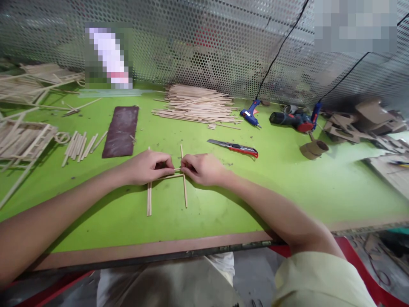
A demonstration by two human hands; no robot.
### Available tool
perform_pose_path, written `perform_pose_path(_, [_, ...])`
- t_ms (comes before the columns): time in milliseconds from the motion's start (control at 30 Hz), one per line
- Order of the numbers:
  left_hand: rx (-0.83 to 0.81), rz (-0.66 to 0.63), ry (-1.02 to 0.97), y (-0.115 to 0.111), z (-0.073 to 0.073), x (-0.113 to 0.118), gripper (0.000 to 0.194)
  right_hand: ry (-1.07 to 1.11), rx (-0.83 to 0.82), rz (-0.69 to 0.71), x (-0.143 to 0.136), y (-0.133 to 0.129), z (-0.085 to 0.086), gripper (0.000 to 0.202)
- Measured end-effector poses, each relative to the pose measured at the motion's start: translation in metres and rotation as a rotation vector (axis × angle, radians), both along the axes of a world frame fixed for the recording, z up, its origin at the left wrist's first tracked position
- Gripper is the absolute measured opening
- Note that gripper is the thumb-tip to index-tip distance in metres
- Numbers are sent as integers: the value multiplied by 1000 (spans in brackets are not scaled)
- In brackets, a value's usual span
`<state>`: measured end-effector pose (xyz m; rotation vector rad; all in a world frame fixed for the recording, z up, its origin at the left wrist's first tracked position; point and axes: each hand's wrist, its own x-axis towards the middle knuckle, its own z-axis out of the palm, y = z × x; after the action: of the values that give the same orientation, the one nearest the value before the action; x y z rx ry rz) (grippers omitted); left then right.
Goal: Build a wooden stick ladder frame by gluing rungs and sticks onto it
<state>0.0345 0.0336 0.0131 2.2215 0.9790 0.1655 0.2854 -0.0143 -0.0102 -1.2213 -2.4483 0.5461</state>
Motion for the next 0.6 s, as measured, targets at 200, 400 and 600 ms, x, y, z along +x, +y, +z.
perform_pose_path(200, [16, -53, 42, 0, 4, 2, 22, -25, 4, 124, 6, 4, 3, 24])
perform_pose_path(400, [8, -76, 49, 1, 5, 3, 23, 13, -63, 151, 8, 6, 10, 23])
perform_pose_path(600, [-33, -80, -4, 4, 3, 0, 23, 121, -179, 138, 22, 7, 17, 21])
